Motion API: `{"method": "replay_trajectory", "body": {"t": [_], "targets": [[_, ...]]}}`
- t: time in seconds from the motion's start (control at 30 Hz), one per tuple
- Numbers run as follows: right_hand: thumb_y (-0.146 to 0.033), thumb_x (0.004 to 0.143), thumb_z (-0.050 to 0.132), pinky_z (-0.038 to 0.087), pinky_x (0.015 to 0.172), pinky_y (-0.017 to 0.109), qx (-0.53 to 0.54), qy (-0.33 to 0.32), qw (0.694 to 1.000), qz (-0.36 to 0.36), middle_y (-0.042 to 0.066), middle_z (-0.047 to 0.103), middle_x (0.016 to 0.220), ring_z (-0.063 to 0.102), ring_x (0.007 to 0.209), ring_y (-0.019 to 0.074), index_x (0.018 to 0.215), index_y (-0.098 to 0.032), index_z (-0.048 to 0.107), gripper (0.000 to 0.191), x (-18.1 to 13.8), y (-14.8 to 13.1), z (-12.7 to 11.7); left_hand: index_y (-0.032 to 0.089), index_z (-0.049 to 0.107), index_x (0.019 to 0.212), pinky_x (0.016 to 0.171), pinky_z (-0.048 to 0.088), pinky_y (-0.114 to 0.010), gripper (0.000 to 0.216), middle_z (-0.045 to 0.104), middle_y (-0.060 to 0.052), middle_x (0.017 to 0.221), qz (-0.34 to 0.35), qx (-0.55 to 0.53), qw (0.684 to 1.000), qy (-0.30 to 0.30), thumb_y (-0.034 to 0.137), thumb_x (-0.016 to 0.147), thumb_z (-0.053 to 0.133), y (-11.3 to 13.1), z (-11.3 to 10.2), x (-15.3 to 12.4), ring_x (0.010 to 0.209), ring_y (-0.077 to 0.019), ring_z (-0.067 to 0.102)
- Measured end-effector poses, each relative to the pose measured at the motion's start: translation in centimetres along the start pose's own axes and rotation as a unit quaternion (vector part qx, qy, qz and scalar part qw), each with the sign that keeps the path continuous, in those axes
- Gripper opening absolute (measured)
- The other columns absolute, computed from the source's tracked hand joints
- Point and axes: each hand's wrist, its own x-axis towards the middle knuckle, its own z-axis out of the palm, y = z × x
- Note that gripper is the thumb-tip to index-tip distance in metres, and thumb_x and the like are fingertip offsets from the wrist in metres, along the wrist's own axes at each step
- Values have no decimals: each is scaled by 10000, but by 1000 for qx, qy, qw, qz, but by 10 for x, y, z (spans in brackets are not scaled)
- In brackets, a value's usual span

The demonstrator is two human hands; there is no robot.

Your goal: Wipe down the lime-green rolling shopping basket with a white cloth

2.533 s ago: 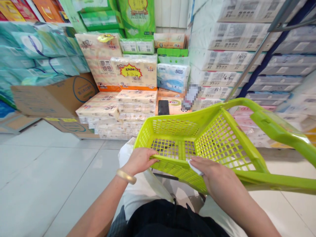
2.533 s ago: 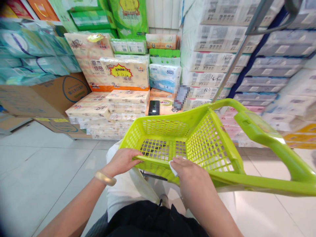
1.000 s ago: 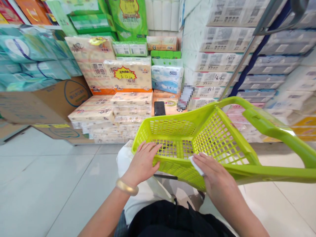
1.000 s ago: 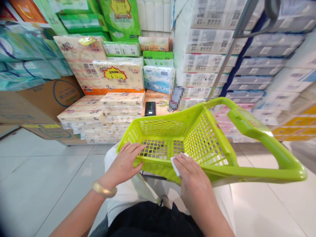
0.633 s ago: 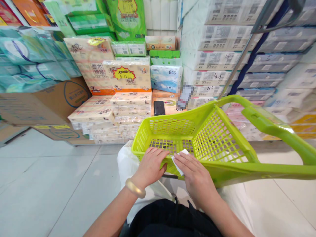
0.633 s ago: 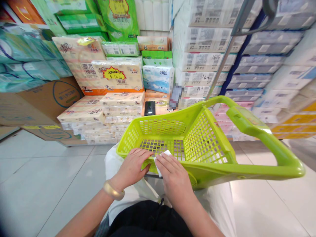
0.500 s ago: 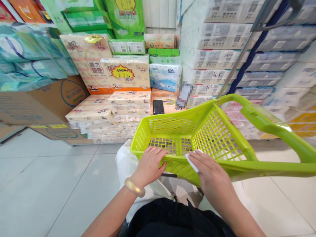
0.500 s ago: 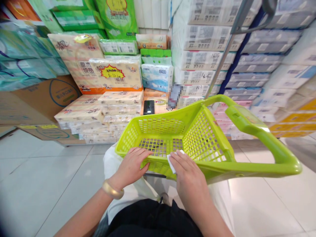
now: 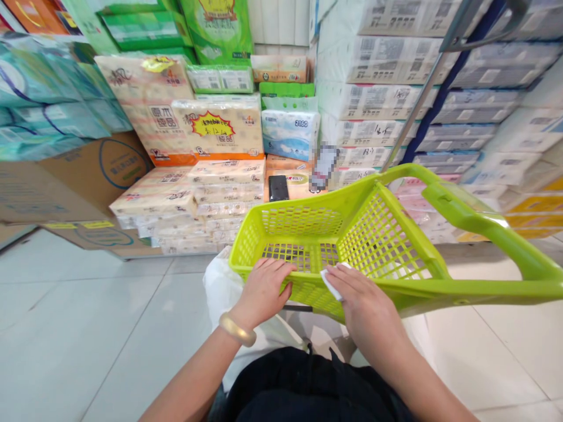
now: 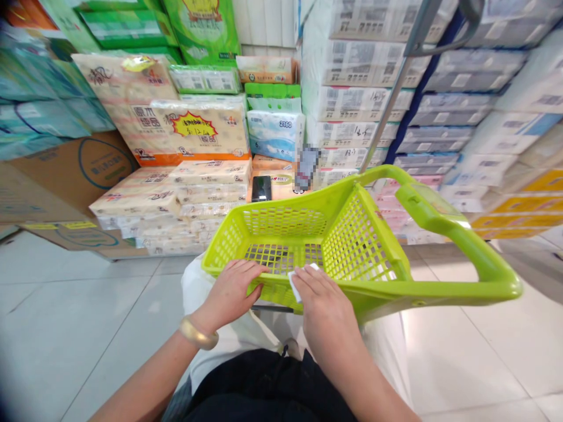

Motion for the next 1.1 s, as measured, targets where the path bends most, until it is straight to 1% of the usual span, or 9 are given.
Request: {"method": "replay_trajectory", "body": {"t": [0.07,0.13,0.3,0.37,0.57,0.63,0.87,1.0,1.1], "targets": [[20,817,389,518,1026,438,-18,-9,999,25,91,703,1220,642,1168,232,1179,-150,690,500,-5,8,-10,218,617,1069,904,422,-418,261,680,-39,1002,-1,1,1000,3,147,819,590,1,0,0,963,-239,590],[26,808,391,522,1019,442,-27,-6,999,28,97,702,1219,648,1157,239,1176,-143,691,504,-5,8,-10,218,619,1065,900,423,-418,253,681,-41,997,-1,2,1000,3,150,825,580,2,0,1,961,-239,592],[26,807,437,515,1036,416,22,27,999,-31,87,692,1241,638,1176,223,1187,-163,689,494,10,-15,24,212,616,1060,874,433,-419,244,674,-50,989,-5,10,1000,-14,167,822,591,3,-3,2,963,-250,591],[15,817,451,506,1051,411,42,24,998,-42,82,686,1252,627,1191,214,1201,-172,681,485,13,-19,29,213,616,1056,866,435,-415,238,672,-51,990,-6,9,1000,-19,169,823,588,3,-4,1,960,-249,591],[53,795,372,546,994,419,-8,5,1000,-14,78,705,1217,650,1156,225,1158,-141,698,524,-2,8,-6,224,610,1066,880,424,-406,238,680,-37,1001,0,3,1000,-5,162,839,570,2,-4,1,960,-239,597],[49,793,374,549,987,425,-26,5,1000,1,85,709,1208,657,1145,232,1154,-132,700,519,-3,12,-10,224,613,1055,872,426,-406,222,681,-36,972,3,4,1000,-3,173,843,573,2,-4,1,947,-240,599],[26,805,459,521,1030,396,36,26,998,-51,87,701,1224,648,1160,211,1170,-159,696,473,13,-14,23,219,619,1070,875,433,-406,260,679,-43,979,-5,10,1000,-8,159,819,597,-1,-3,1,969,-246,598],[45,786,434,536,1012,405,36,-6,998,-44,76,704,1220,654,1153,212,1162,-175,701,511,6,-1,3,220,619,1092,878,437,-411,269,680,-47,1001,0,-1,1000,-17,162,833,576,-2,-5,1,975,-245,599],[39,787,392,531,1019,427,4,-13,1000,-5,78,704,1219,652,1156,220,1165,-170,702,532,-5,15,-19,222,620,1090,877,438,-413,254,683,-45,1006,-3,-5,1000,-25,182,842,579,-1,-7,2,967,-246,603]]}}
